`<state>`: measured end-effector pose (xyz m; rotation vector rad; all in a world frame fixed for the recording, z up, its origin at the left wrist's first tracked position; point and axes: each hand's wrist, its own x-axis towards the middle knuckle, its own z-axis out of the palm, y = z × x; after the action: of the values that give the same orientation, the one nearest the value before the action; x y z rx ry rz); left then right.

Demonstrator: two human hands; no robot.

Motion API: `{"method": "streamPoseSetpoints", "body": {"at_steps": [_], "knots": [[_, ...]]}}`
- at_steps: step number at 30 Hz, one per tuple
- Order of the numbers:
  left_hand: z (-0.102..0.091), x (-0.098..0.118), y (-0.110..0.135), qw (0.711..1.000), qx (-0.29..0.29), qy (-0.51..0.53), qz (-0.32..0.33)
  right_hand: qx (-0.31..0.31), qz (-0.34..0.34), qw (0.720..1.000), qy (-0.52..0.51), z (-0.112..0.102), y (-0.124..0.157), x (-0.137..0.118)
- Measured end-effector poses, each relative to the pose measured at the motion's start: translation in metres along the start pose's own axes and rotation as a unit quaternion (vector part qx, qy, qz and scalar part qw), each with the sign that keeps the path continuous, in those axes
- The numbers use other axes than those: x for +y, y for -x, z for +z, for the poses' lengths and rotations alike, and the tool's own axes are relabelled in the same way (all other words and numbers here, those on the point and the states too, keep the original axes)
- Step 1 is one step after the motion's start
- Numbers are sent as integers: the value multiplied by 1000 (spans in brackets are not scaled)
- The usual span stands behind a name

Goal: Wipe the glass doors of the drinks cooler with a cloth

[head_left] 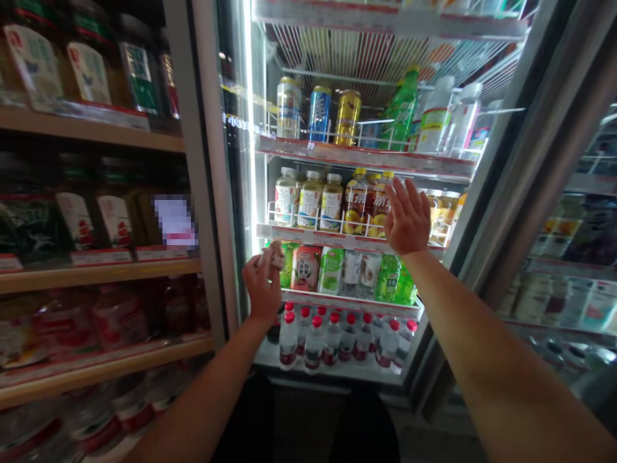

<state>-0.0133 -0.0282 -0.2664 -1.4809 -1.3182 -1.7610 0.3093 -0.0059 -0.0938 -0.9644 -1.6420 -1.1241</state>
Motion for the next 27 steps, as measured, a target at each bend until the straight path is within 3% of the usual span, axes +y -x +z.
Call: {"method": "streamPoseSetpoints", "body": {"at_steps": [6, 11, 14, 19, 21, 25, 27], "knots": [[-5, 0, 35, 995, -89, 10, 54, -3, 4, 1000, 0, -1, 0, -1], [0, 4, 14, 999, -42, 14, 11, 0, -3, 1000, 5, 0, 0, 0], [1, 8, 13, 999, -21, 14, 20, -6, 1, 1000, -4, 0, 0, 0], [-3, 7, 43, 990, -100, 27, 95, 0, 5, 1000, 2, 0, 1, 0], [-4, 7, 39, 990, -104, 32, 95, 3, -1, 1000, 8, 0, 1, 0], [-2, 10, 4, 998, -42, 30, 45, 3, 1, 1000, -1, 1, 1, 0], [-1, 11, -1, 999, -33, 27, 30, 3, 2, 1000, -5, 1, 1, 1]]}}
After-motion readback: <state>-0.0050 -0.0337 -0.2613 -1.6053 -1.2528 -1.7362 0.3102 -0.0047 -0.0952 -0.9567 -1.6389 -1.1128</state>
